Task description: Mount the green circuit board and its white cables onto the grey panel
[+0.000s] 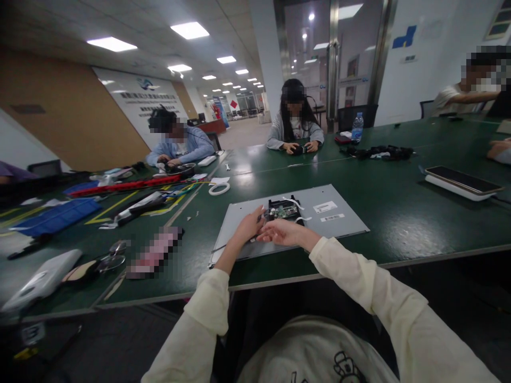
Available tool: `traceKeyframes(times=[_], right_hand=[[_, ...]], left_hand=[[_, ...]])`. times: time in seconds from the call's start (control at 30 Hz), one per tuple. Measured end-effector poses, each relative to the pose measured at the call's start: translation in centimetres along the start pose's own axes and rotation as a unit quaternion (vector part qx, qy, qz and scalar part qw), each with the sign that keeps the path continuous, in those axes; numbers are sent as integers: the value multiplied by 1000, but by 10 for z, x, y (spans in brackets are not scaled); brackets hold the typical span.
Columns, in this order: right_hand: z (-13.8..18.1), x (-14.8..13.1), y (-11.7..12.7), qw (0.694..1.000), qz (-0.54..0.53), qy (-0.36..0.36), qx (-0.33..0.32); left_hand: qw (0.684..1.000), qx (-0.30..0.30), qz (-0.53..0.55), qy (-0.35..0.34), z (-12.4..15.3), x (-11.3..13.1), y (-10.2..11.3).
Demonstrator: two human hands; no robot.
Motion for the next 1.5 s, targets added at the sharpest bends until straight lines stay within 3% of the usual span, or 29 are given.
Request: traceKeyframes(times=[0.1, 0.2, 0.27, 0.33, 0.4, 0.5, 0.7, 0.83, 0.97, 1.2, 1.5], right_hand=[[13, -16, 12, 990, 121, 67, 2], [26, -47, 42, 945, 266, 178, 67], [36, -68, 69, 879, 393, 237, 128], [47, -85, 89, 789, 517, 299, 146], [56, -90, 100, 715, 607, 330, 108], [68, -77, 112, 662, 686, 301, 38], [81, -47, 121, 628, 749, 211, -19], [85, -41, 117, 614, 762, 195, -68], [89, -43, 112, 615, 760, 199, -72], [108, -34, 99, 610, 766, 192, -72], [115, -27, 107, 598, 777, 198, -14]], left_hand=[[999, -4, -29, -18, 3, 5, 1], [998, -6, -54, -28, 2, 8, 0], [997, -20, -65, -29, 0, 8, -2], [996, -41, -72, -25, -1, 7, -4], [995, -67, -75, -16, -1, 5, -6], [993, -91, -80, -5, -1, 3, -8], [994, -90, -61, -21, -7, -1, -8], [996, -80, -6, -28, -10, -4, 0], [993, -65, 102, 17, -11, -12, 16], [967, 97, 215, 98, -25, -40, 37], [940, 270, 206, 30, -15, -40, 59]])
Point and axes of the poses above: each hand's wrist, its own z-axis away from the middle knuckle, its own y-axis out of the back of the hand, x = y × z, the point moved 6 cm from there along -z, towards the middle knuckle, and after that the axes turned 12 degrees about y, right-handed, at the moved point
